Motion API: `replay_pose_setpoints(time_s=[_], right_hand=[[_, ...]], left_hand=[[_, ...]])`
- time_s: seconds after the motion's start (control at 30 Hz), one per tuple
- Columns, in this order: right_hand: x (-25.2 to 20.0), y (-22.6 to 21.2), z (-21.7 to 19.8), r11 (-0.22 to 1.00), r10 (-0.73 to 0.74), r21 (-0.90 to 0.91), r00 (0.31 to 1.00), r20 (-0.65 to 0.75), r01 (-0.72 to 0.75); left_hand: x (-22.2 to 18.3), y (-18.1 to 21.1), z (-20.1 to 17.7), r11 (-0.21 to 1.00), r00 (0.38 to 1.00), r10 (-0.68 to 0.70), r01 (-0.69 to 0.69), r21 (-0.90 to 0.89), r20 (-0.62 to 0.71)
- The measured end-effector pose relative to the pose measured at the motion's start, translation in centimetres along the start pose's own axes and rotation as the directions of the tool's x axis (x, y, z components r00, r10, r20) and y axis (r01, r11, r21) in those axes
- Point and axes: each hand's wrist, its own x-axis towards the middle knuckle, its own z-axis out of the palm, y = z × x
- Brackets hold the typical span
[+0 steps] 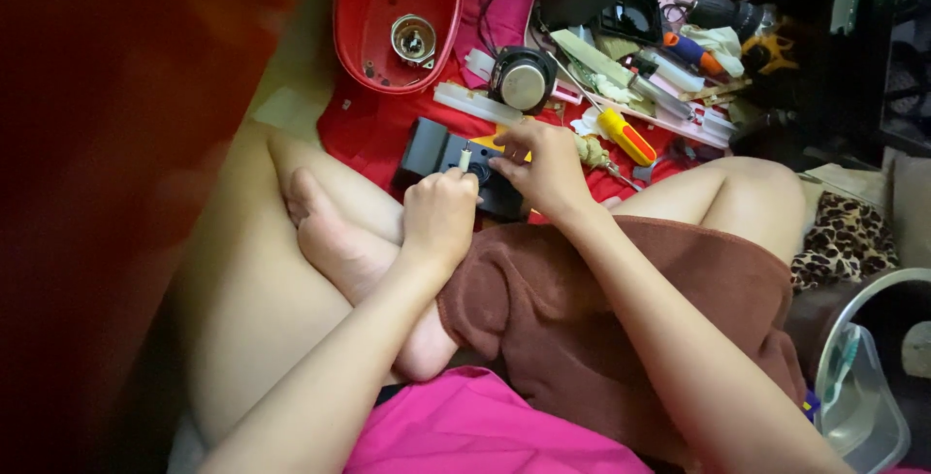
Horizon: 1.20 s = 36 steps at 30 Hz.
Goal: Fastening screws into a plastic speaker housing using a manual screwdriver while sitting on the floor.
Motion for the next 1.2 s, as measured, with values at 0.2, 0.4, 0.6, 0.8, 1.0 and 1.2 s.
replay_pose_setpoints(time_s=[0.2, 0.4, 0.6, 0.8, 1.0, 1.2], right_hand=[[-0.8, -0.2, -0.7, 1.0, -0.002, 0.014, 1.0, -0.028, 0.002], [-1.5, -0.4, -1.3, 0.996, 0.04, 0.082, 0.998, -0.046, -0.036], [-2.1, -2.0, -2.8, 0.989, 0.072, 0.128, 0.997, -0.019, -0.069], [-2.9, -2.7, -3.9, 0.993, 0.076, 0.092, 0.994, -0.083, -0.069], [-3.8, -3.8, -5.0, 0.966, 0.183, 0.204, 0.978, -0.099, -0.16], [-4.3, -3.7, -5.6, 0.938, 0.259, 0.256, 0.963, -0.072, -0.233]], left_hand=[[-0.1, 0.5, 0.0, 0.994, 0.995, 0.024, -0.014, 0.11, -0.094], [0.0, 0.7, -0.8, 0.993, 0.992, 0.043, -0.029, 0.115, -0.122], [-0.1, 0.9, -0.6, 0.989, 0.993, 0.067, -0.053, 0.136, -0.102], [0.1, 1.0, -1.3, 0.998, 0.997, 0.042, -0.038, 0.051, -0.071], [-0.2, 0.2, -0.3, 0.965, 0.969, -0.212, 0.228, -0.127, 0.123], [0.2, 0.8, -1.9, 0.903, 0.914, -0.351, 0.388, -0.184, 0.202]])
